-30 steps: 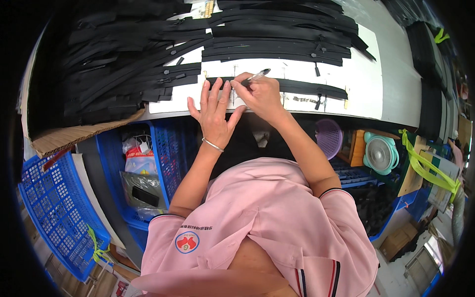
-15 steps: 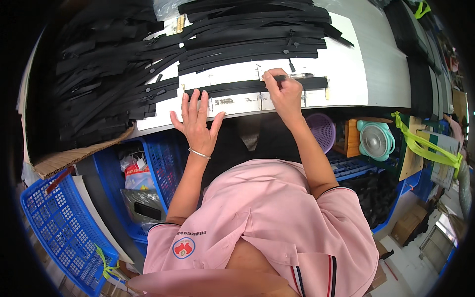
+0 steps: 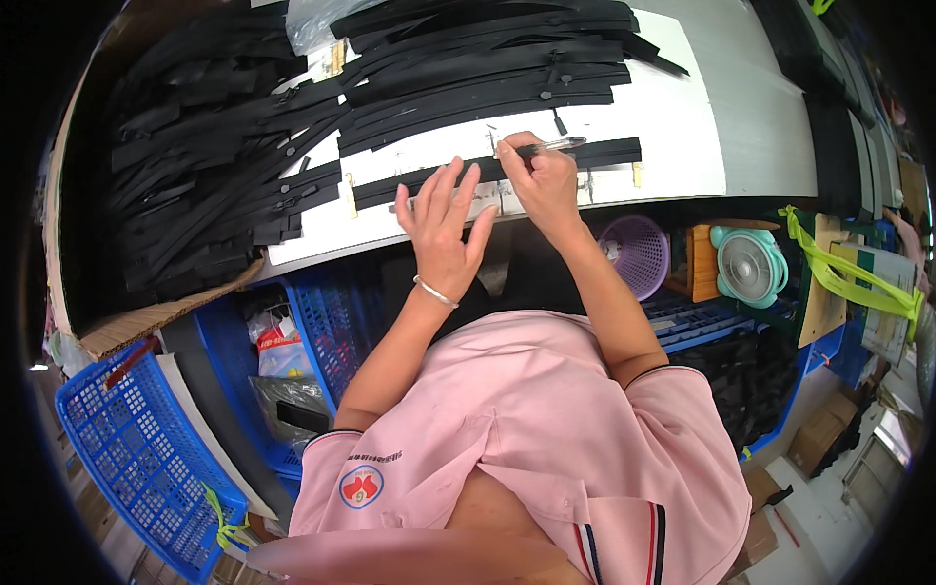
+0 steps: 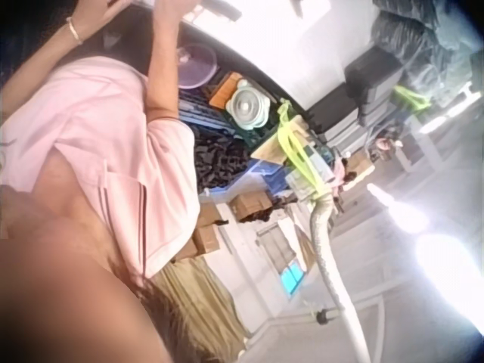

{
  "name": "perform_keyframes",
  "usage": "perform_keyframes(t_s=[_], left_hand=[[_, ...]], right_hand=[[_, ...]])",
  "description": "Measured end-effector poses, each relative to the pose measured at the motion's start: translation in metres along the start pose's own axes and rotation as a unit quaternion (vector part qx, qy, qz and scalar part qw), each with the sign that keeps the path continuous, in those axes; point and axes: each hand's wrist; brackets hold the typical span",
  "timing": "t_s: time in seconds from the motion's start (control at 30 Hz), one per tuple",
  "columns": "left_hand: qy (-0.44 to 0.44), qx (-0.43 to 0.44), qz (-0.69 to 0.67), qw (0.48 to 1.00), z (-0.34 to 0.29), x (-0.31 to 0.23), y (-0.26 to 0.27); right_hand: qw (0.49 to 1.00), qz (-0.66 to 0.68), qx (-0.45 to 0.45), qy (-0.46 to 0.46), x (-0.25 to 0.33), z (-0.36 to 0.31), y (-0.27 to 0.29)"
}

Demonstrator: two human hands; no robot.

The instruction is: Manually inspecting or preparing black zippers on a white workbench using a pen to mark or guide.

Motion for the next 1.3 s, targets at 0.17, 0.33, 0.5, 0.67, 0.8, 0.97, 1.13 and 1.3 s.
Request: perform_keyframes(t_s=[0.17,0.33,0.5,0.67,0.8,0.97,1.13,1.3], left_hand=[[0.022,0.012,0.002,1.0,0.007,-0.006,-0.009],[0.014,0.016,0.008,1.0,0.006,-0.005,-0.009],[0.011,0.01,0.008,1.0,0.007,-0.006,-0.01],[0.013,0.015,0.025,0.999,0.006,-0.005,-0.01],[0.014,0.017,0.029,0.999,0.007,-0.005,-0.011],[0.004,0.026,0.04,0.999,0.006,-0.004,-0.011],[-0.005,0.023,0.048,0.999,0.006,-0.003,-0.012],[-0.008,0.027,0.055,0.998,0.007,-0.003,-0.011]], right_hand=[[0.997,-0.016,-0.027,0.065,-0.005,0.002,-0.005],[0.998,0.05,-0.023,0.012,-0.007,-0.001,0.0],[0.998,0.034,0.014,0.053,-0.008,-0.001,0.001],[0.996,-0.014,0.008,0.083,-0.007,-0.001,0.0],[0.984,-0.123,0.048,0.122,-0.002,-0.001,0.009],[0.996,0.076,0.047,0.032,0.01,-0.006,0.03],[0.995,0.067,-0.076,0.023,-0.012,0.02,0.068],[0.995,0.045,-0.065,-0.061,-0.039,0.009,0.09]])
Point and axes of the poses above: each hand's wrist, its own z-axis towards the middle knuckle, its own y-axis out of the back of the hand, x = y × z
